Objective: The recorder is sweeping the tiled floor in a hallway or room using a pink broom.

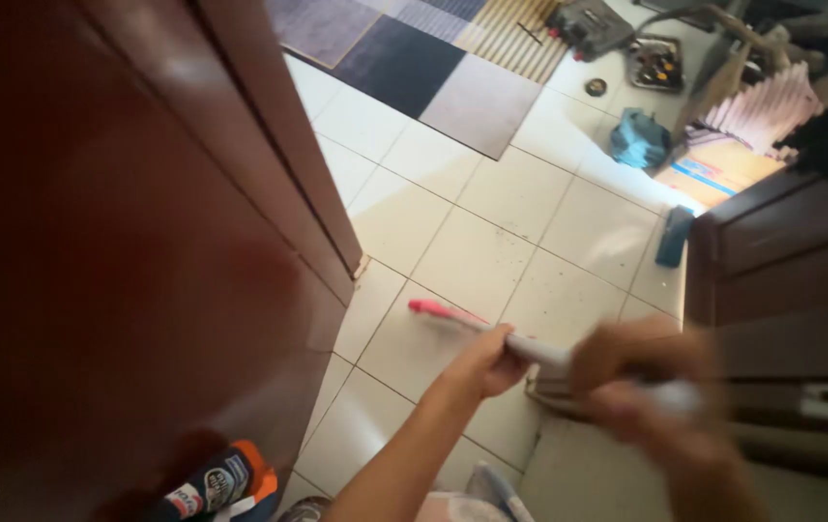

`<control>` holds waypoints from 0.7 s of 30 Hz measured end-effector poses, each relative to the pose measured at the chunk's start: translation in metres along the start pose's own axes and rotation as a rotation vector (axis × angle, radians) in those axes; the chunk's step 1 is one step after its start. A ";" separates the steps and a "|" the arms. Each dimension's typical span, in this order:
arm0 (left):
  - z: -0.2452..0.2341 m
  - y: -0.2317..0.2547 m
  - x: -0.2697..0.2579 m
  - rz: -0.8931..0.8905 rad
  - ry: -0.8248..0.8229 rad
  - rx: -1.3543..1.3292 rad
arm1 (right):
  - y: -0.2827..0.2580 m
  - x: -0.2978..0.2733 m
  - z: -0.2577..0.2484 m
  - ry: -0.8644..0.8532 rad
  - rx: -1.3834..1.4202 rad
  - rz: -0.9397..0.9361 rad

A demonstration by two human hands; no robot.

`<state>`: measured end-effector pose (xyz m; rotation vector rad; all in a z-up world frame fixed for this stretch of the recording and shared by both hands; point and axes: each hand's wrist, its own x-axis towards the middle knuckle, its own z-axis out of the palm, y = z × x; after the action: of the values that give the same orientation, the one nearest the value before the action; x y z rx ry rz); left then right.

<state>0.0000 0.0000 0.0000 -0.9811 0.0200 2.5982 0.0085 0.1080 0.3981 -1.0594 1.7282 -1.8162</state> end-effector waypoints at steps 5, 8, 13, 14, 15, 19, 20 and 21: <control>-0.015 -0.070 0.042 -0.159 0.012 0.066 | -0.039 0.019 -0.017 0.605 0.107 0.053; -0.072 -0.092 0.098 -0.337 -0.081 -0.052 | 0.013 -0.007 -0.018 0.777 0.044 0.064; -0.070 -0.079 0.112 -0.525 0.018 -0.065 | 0.028 -0.046 -0.010 0.693 0.181 -0.035; -0.056 -0.066 0.102 -0.383 0.128 0.009 | 0.030 -0.047 -0.009 0.627 0.148 -0.107; -0.040 -0.056 0.095 -0.234 0.230 0.083 | 0.031 -0.049 -0.010 0.553 0.115 -0.183; -0.027 -0.028 0.077 -0.091 0.250 0.047 | 0.044 -0.061 -0.003 0.455 -0.122 -0.302; -0.021 -0.028 0.067 -0.036 0.269 0.101 | 0.043 -0.063 -0.002 0.426 -0.174 -0.241; -0.015 -0.024 0.058 0.023 0.285 0.157 | 0.044 -0.063 -0.001 0.397 -0.224 -0.186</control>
<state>-0.0228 0.0399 -0.0456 -1.2874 0.3049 2.4115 0.0382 0.1489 0.3401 -1.0242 2.1692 -2.0966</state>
